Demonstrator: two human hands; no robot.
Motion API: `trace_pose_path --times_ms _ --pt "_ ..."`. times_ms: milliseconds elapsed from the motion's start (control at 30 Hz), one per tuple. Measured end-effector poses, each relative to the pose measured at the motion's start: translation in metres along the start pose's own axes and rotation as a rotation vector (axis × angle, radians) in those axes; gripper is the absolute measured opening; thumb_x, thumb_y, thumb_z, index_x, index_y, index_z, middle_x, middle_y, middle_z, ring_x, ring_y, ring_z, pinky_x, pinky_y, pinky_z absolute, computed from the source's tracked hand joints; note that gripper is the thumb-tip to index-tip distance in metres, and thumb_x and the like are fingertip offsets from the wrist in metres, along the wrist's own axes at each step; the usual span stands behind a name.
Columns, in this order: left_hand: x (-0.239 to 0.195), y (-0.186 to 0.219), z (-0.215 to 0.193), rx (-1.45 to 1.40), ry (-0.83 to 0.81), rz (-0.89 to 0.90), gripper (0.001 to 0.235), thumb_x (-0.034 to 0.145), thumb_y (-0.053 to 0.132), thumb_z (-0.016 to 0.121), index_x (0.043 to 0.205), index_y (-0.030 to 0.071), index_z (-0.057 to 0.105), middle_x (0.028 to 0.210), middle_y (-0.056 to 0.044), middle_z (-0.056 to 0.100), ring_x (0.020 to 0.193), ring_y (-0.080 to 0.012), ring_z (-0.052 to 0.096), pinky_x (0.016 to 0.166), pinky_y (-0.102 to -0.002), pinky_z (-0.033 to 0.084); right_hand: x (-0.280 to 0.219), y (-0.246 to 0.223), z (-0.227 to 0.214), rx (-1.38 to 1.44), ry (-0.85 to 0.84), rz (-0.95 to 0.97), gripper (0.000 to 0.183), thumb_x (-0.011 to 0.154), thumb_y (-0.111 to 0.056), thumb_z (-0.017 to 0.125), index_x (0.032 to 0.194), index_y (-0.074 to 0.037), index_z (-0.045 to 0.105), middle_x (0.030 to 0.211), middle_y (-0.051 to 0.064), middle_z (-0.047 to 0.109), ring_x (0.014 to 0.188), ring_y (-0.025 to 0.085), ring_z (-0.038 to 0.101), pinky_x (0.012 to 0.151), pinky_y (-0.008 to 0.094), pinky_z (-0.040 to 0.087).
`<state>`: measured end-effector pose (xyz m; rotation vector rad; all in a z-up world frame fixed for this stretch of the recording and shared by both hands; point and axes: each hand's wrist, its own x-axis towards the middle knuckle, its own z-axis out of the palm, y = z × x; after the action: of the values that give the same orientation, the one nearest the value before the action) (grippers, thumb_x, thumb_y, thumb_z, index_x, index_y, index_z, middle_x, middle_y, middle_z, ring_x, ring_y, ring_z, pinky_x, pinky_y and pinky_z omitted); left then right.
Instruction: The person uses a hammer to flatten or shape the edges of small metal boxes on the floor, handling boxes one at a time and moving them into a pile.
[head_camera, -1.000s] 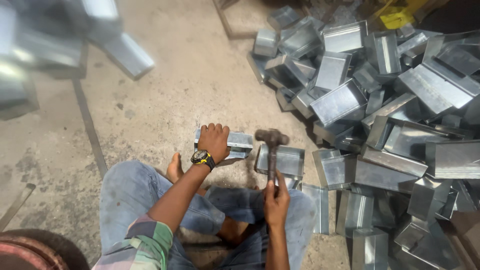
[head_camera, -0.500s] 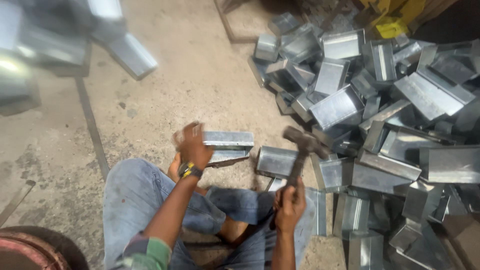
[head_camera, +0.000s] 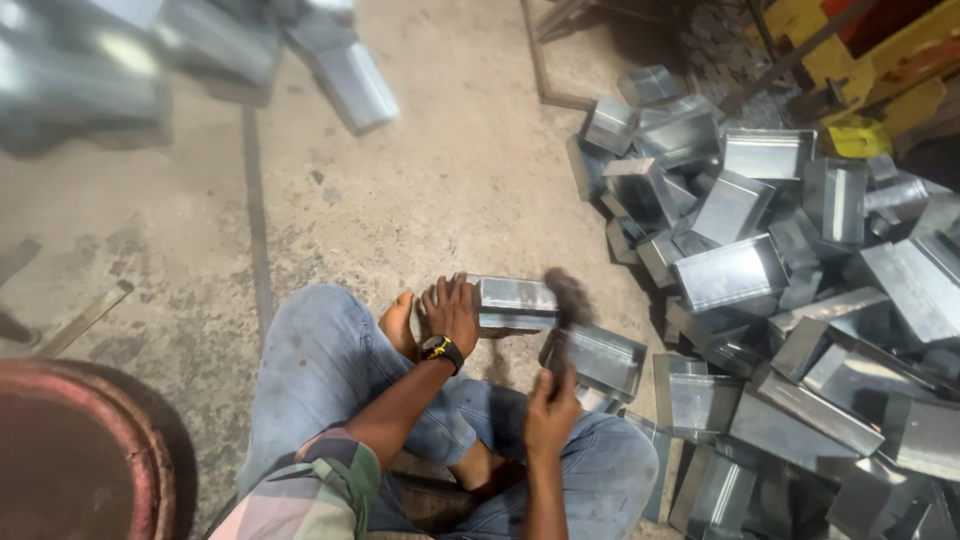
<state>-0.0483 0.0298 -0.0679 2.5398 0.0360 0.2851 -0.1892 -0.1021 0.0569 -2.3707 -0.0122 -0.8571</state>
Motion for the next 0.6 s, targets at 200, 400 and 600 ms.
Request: trace_pose_path --times_ms 200,400,600 --pt "0.001 0.001 -0.010 -0.033 0.041 0.016 0.038 0.088 0.007 0.056 0.125 0.005 0.058 0.154 -0.011 0.050 0.144 -0.0399 0.038 0.115 -0.061 0.022 0.004 -0.029 -0.006 0.294 -0.094 0.352 0.046 0.102 -0.032 0.060 0.135 -0.001 0.059 0.066 0.006 0.056 0.054 0.011 0.051 0.049 0.031 0.039" --pt "0.005 -0.003 -0.012 0.003 -0.001 0.019 0.042 0.086 0.008 0.057 0.129 0.006 0.057 0.156 -0.011 0.047 0.144 -0.0419 0.037 0.114 -0.062 0.021 0.057 -0.066 -0.031 0.121 -0.302 0.484 0.045 0.098 -0.031 0.060 0.134 -0.005 0.061 0.066 0.002 0.063 0.050 0.009 0.052 0.044 0.025 0.041" --pt "0.005 0.000 -0.005 -0.015 -0.106 -0.027 0.058 0.081 0.014 0.063 0.138 0.006 0.052 0.159 -0.009 0.041 0.146 -0.0405 0.031 0.115 -0.063 0.018 0.070 -0.079 -0.045 0.563 -0.127 0.331 0.044 0.102 -0.028 0.060 0.138 -0.002 0.057 0.068 0.001 0.055 0.053 0.008 0.045 0.044 0.025 0.033"
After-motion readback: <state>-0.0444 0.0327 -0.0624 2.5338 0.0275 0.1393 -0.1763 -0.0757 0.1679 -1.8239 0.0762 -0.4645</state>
